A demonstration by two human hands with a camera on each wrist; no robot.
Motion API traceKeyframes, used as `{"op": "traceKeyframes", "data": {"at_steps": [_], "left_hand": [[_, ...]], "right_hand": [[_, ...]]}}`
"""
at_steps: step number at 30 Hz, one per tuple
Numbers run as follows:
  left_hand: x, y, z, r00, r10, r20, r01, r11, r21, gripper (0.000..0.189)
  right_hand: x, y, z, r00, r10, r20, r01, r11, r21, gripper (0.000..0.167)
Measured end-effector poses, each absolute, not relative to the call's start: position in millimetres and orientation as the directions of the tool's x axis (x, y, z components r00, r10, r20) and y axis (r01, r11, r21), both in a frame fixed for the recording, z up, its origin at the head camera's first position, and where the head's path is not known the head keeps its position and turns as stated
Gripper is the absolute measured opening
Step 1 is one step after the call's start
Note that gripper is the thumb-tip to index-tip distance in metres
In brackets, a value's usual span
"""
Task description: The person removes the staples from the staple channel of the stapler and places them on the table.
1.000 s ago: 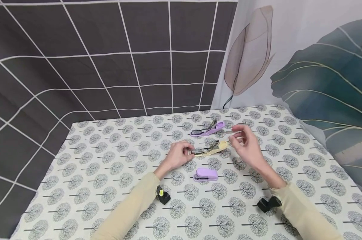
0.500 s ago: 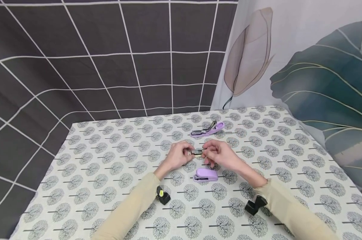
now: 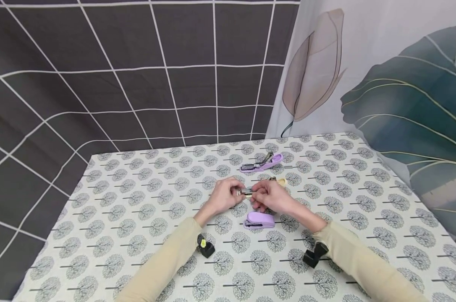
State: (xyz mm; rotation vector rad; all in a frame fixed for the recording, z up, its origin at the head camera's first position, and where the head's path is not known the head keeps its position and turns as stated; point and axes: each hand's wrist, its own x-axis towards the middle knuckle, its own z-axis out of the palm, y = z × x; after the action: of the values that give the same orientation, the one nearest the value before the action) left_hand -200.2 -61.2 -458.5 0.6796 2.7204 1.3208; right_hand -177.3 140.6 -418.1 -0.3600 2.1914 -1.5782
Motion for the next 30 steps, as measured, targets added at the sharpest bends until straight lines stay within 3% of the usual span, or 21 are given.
{"op": "traceKeyframes", "data": {"at_steps": [9,22,30], "left_hand": [[-199.7,-61.5,-457.6,-0.905,0.4,0.144,0.359,0.538,0.763,0.024],[-200.2,-60.2,-456.7,-0.901,0.408,0.146,0.369,0.545,0.753,0.025],[-199.5,-60.9,-456.8,-0.9,0.411,0.144,0.368,0.542,0.756,0.024]], "right_hand": [[-178.8,136.4,-423.4,-0.878,-0.444,-0.177,0.039,0.302,-0.952,0.024],[-179.1,130.5,-421.4,-0.886,-0.389,-0.251,0.161,0.25,-0.955,0.026],[-176.8,122.8,-426.8,-0.919,-0.304,-0.252,0.191,0.217,-0.957,0.023]]}}
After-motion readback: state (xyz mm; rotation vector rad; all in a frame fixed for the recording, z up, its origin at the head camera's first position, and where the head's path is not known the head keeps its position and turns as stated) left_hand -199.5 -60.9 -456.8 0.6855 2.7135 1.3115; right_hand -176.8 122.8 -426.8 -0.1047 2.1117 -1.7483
